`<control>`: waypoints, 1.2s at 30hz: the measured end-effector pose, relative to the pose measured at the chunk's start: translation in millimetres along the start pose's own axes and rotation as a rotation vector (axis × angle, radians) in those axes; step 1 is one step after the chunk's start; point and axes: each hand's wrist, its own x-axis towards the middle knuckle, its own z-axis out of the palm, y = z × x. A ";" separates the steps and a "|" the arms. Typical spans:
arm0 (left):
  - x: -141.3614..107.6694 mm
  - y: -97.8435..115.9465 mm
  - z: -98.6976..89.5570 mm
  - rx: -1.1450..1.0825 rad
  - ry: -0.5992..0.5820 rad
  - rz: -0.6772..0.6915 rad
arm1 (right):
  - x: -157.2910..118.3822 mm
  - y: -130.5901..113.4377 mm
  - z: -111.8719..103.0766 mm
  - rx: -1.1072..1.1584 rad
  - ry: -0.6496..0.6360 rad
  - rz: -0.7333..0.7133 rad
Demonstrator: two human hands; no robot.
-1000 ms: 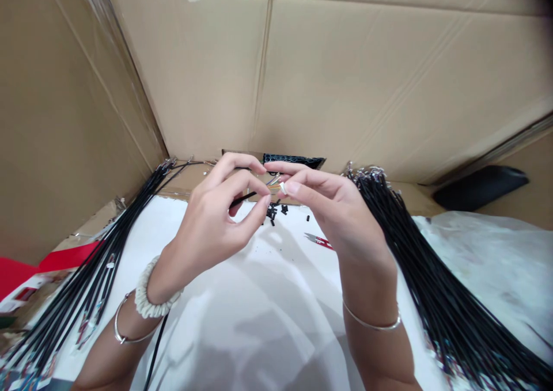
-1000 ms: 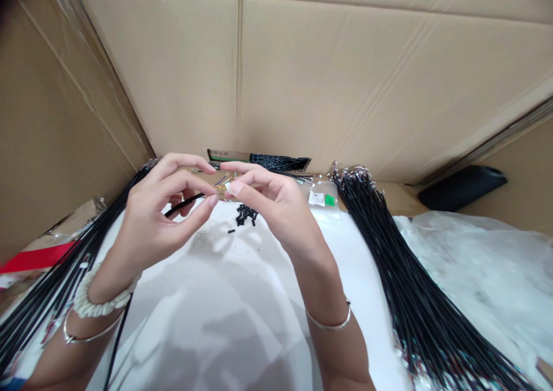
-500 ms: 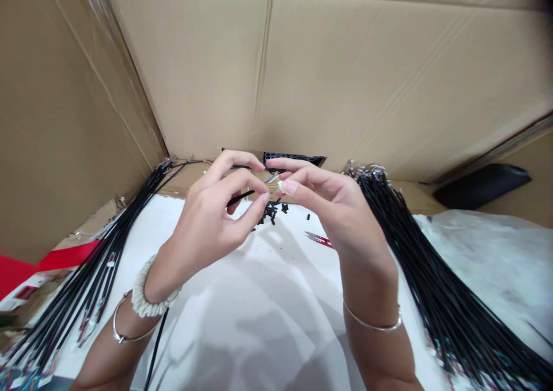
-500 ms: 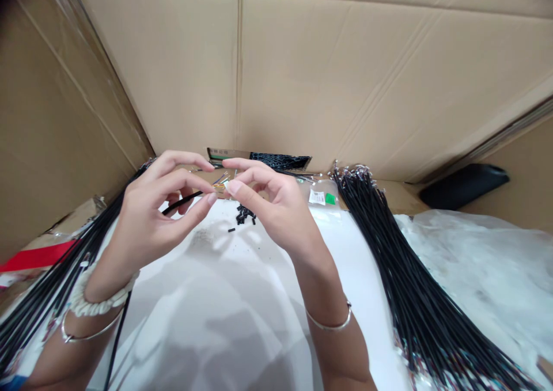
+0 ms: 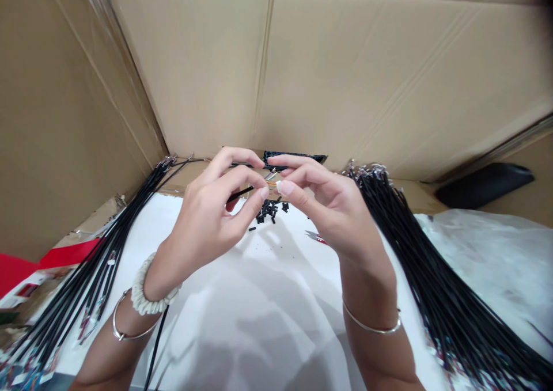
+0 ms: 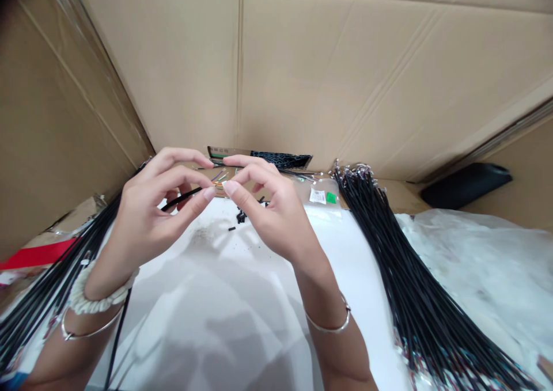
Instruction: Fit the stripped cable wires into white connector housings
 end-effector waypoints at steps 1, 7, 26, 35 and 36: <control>-0.1 0.0 0.1 0.002 0.004 0.001 | -0.2 0.1 0.7 -0.011 0.002 -0.009; -0.7 0.9 0.1 0.007 0.033 0.005 | 0.0 1.6 4.4 -0.016 0.017 -0.035; -1.0 0.2 3.5 0.002 0.132 0.060 | -0.9 0.6 13.2 0.134 0.063 -0.046; -0.7 2.9 7.0 -0.094 0.093 0.075 | 5.1 6.2 16.3 0.276 0.183 0.021; -0.8 2.8 7.0 -0.101 0.087 0.070 | 5.4 6.8 15.9 0.289 0.173 0.028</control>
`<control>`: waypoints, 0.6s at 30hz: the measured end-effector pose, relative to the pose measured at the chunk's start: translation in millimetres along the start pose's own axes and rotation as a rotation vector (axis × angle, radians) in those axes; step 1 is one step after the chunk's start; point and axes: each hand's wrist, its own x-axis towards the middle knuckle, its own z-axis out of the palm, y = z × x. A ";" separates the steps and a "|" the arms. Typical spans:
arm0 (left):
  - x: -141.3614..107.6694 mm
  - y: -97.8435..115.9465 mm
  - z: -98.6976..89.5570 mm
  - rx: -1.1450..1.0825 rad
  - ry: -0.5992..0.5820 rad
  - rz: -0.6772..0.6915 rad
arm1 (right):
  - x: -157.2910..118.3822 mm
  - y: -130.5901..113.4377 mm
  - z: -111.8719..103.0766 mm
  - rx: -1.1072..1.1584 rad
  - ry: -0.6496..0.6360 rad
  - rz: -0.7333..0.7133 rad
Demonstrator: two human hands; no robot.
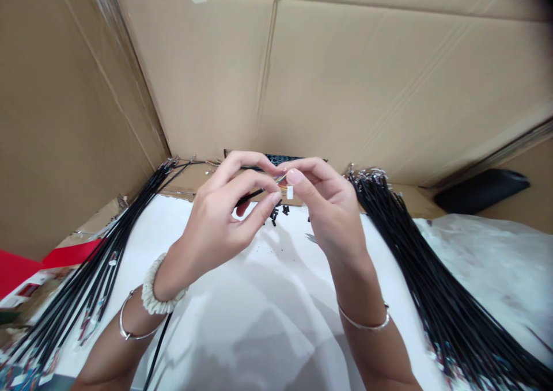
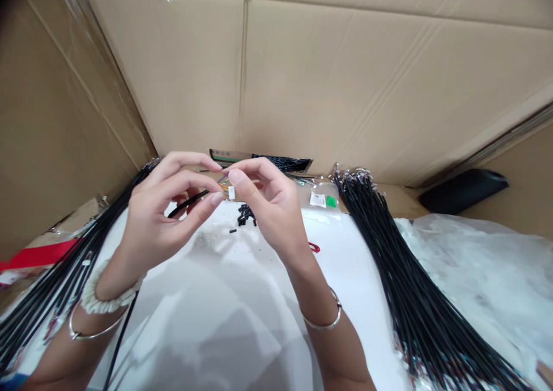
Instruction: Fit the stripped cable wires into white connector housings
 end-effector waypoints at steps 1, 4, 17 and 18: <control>0.0 -0.3 -0.2 -0.006 -0.009 -0.005 | 0.4 0.5 -0.5 0.016 -0.007 0.008; -0.2 -1.2 -1.1 -0.028 -0.042 -0.009 | 1.7 3.0 -1.5 0.077 -0.020 0.023; -2.5 -9.4 13.9 -0.134 0.240 -0.056 | -3.0 7.3 6.7 -0.043 0.106 -0.096; -3.0 -10.3 14.8 -0.123 0.257 -0.030 | -3.2 7.8 7.4 -0.056 0.114 -0.115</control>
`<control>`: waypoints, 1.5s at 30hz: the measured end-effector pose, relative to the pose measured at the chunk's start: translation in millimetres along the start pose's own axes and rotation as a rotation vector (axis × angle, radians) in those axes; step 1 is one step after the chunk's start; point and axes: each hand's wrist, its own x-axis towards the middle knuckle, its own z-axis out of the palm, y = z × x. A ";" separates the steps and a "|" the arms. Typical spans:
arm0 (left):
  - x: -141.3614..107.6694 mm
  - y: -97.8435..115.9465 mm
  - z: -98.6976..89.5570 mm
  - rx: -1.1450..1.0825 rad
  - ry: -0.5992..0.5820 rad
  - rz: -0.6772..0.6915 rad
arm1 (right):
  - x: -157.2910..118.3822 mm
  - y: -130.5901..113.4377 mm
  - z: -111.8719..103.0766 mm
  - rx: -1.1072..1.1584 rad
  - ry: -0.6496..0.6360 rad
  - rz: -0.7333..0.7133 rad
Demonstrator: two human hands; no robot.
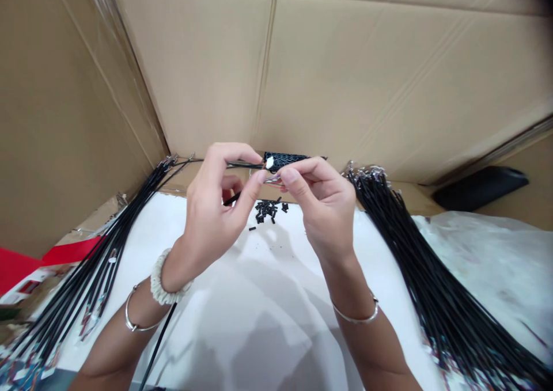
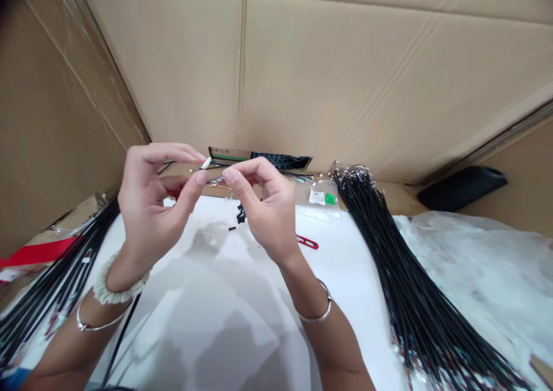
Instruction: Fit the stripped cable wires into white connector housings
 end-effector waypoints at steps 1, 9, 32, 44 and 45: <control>-0.4 -0.6 0.3 0.020 0.006 0.034 | -0.2 0.4 0.6 -0.008 0.003 -0.017; 1.1 8.9 -2.4 0.195 -0.065 0.043 | -3.1 -2.4 -0.1 -0.120 0.030 -0.080; -1.2 10.9 1.2 0.004 -0.009 -0.162 | -2.2 2.8 4.2 -0.017 -0.004 0.014; 0.8 7.6 -1.7 0.079 -0.162 0.014 | 1.0 -17.5 -11.3 -0.235 -0.040 -0.056; 0.5 7.5 -1.7 0.074 -0.177 0.026 | 1.2 -20.1 -12.8 -0.253 -0.067 -0.039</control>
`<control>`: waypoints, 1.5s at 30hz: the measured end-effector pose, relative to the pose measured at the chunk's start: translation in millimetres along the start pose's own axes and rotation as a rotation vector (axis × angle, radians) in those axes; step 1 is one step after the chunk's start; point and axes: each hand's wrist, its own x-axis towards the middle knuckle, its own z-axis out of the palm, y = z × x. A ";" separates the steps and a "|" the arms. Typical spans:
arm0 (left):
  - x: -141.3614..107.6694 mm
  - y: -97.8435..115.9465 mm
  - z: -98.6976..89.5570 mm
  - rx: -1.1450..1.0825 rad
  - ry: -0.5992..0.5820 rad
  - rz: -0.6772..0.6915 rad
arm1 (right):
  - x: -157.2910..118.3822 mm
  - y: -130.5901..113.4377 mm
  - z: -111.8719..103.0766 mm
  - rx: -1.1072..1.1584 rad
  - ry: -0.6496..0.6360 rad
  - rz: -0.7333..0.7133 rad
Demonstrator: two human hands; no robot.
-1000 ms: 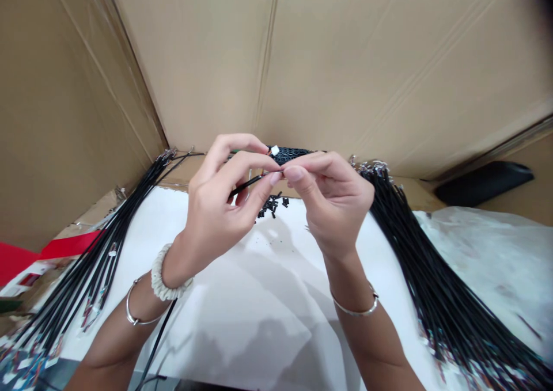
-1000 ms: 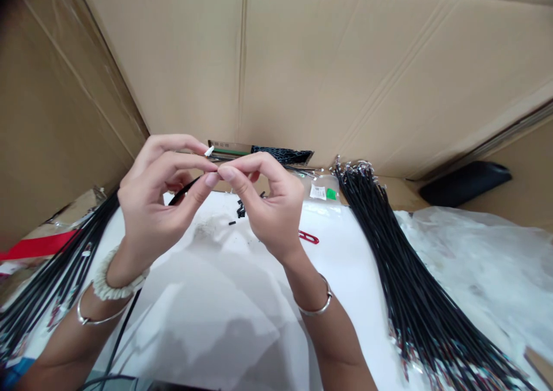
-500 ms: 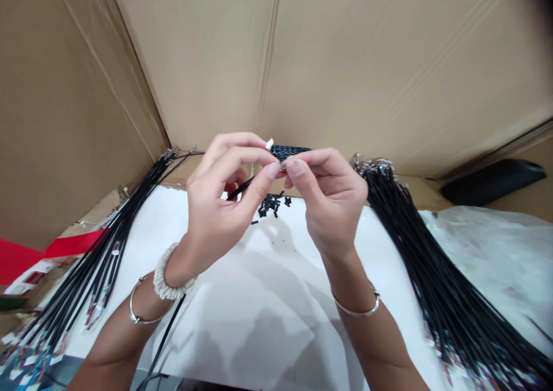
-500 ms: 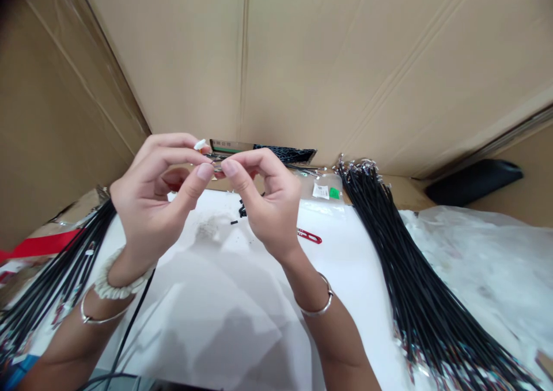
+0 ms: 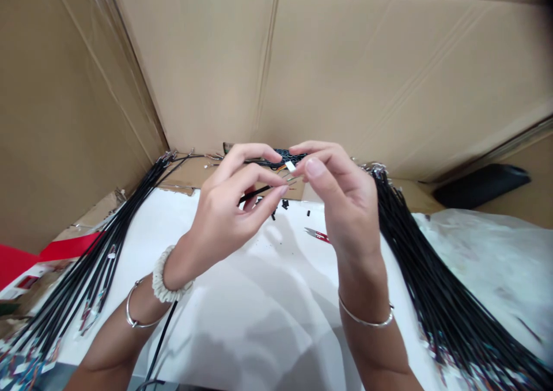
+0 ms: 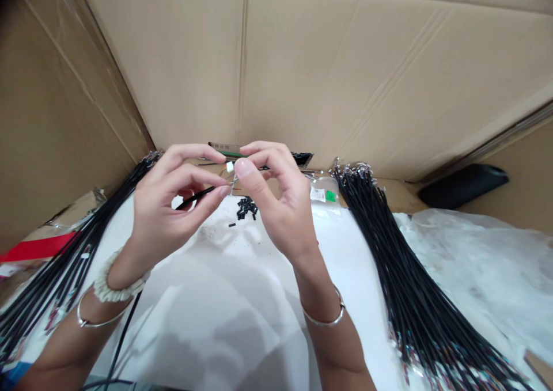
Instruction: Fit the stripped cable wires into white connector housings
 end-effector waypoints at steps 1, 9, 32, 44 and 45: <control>-0.2 -0.2 0.1 -0.002 -0.013 0.007 | 0.3 -1.5 -1.6 -0.006 -0.024 0.016; 0.0 -1.4 -4.0 -0.004 -0.092 -0.007 | 4.2 1.1 -8.7 0.164 -0.132 0.202; 2.6 5.7 -10.9 0.062 -0.115 -0.087 | 6.8 -0.7 -10.1 0.381 -0.237 0.378; 2.4 5.7 -11.3 0.066 -0.128 -0.104 | 3.8 -4.3 -9.7 0.306 -0.219 0.358; 2.3 5.3 -11.5 0.064 -0.128 -0.102 | 3.2 -4.6 -9.8 0.276 -0.216 0.345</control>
